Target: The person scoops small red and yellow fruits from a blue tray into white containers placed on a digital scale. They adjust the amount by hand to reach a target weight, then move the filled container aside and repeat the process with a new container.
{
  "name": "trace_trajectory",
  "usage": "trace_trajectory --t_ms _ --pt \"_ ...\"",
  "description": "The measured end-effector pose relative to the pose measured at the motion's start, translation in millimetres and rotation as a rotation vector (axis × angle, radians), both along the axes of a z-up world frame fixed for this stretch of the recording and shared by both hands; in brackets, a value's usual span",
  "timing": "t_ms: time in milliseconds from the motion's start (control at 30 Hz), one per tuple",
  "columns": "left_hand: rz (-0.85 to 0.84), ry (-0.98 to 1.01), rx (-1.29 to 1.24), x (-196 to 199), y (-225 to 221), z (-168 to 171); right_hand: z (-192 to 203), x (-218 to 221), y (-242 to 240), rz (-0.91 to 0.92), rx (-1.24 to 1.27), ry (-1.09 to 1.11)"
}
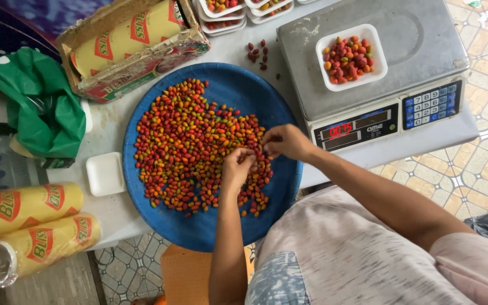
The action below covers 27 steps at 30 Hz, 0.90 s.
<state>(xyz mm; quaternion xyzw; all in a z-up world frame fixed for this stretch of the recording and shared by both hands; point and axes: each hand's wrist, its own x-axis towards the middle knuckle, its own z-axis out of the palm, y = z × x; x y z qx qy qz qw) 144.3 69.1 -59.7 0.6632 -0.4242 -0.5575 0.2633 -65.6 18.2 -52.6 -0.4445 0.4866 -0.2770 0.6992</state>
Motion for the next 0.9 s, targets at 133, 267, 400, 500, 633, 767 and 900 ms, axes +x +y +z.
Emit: trace_trajectory --t_ms 133,267,400,500,633,767,900 --pt "0.083 0.164 -0.017 -2 -1 8 86 -57 -31 0.004 -0.489 0.26" --pt "0.082 0.254 0.072 -5 -14 20 66 -144 -95 -0.123 -0.961 0.73" --pt "0.058 0.261 -0.022 -18 -20 10 36 -202 -139 -0.154 -0.859 0.917" --pt "0.057 0.281 -0.033 -25 -25 6 24 -217 -152 -0.076 -0.813 0.973" --pt "0.037 0.268 -0.04 -30 -28 13 49 -218 -144 -0.072 -0.608 0.839" --pt "0.046 0.281 -0.05 -32 -29 17 78 -221 -142 -0.174 -0.466 0.683" --pt "0.042 0.243 -0.043 -36 -30 20 84 -227 -142 -0.266 -0.416 0.538"
